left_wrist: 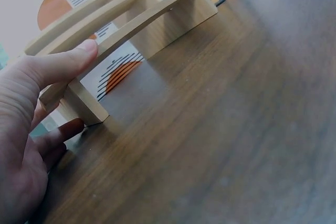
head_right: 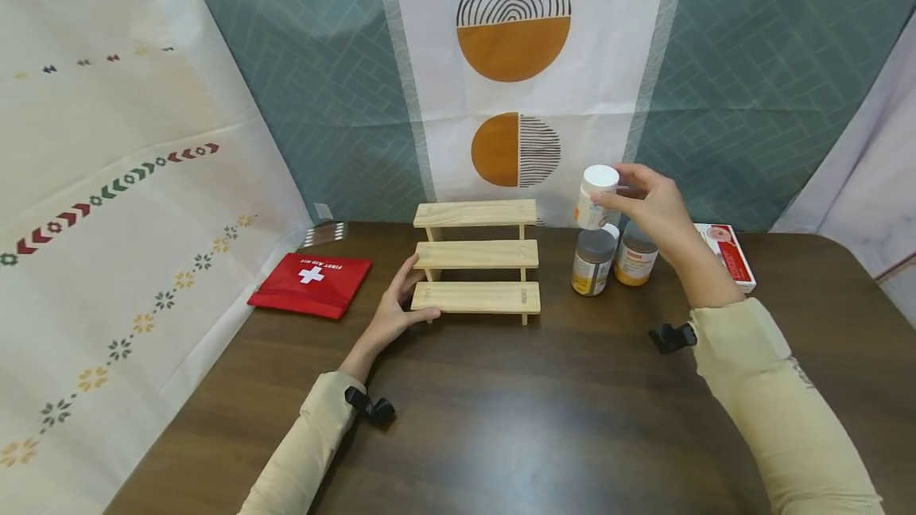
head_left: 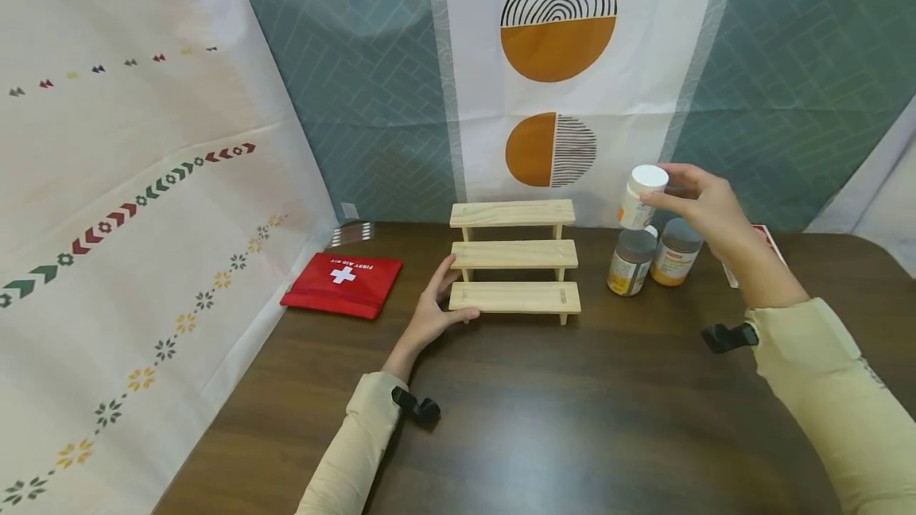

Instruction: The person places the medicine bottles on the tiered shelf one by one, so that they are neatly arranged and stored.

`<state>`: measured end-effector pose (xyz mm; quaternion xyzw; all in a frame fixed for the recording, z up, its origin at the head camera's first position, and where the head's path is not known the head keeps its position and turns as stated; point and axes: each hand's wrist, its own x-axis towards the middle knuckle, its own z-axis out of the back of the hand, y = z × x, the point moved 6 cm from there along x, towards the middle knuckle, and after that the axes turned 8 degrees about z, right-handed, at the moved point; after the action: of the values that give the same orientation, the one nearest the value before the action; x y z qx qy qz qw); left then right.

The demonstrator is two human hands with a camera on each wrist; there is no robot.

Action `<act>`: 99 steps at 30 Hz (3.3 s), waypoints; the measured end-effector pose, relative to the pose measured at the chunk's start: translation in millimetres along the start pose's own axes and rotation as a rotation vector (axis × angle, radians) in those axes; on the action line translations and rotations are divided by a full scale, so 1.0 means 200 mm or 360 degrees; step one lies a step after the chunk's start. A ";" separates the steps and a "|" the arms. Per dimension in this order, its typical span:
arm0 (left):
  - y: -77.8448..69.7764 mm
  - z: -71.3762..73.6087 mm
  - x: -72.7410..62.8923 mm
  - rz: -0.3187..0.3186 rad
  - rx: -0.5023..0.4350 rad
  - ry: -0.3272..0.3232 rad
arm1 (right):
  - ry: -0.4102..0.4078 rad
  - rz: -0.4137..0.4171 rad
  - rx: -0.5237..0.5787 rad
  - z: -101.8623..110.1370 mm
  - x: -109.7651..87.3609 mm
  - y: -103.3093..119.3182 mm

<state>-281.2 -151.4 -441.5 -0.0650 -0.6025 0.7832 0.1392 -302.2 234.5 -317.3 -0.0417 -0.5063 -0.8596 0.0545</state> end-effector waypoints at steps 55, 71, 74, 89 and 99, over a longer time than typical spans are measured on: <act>0.01 0.02 -0.01 0.0031 -0.0012 -0.0048 | 0.0080 0.0312 0.0441 -0.98 0.44 0.35; 0.05 0.01 0.02 0.0029 -0.0026 -0.0037 | 0.0121 0.0323 0.0456 -0.98 0.44 0.31; 0.11 0.01 0.03 0.0033 -0.0013 -0.0056 | 0.0184 0.0312 0.0399 -0.99 0.43 0.30; 0.02 0.02 -0.01 0.0062 -0.0012 -0.0023 | 0.0187 0.0338 0.0453 -0.91 0.36 0.25; 0.02 0.01 -0.01 0.0046 -0.0016 -0.0037 | 0.0023 0.0346 0.0490 -0.81 0.28 0.20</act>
<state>-280.2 -155.0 -444.2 -0.0653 -0.6071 0.7827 0.1207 -354.0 70.5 -354.7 -0.0811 -0.6240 -0.7613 0.1565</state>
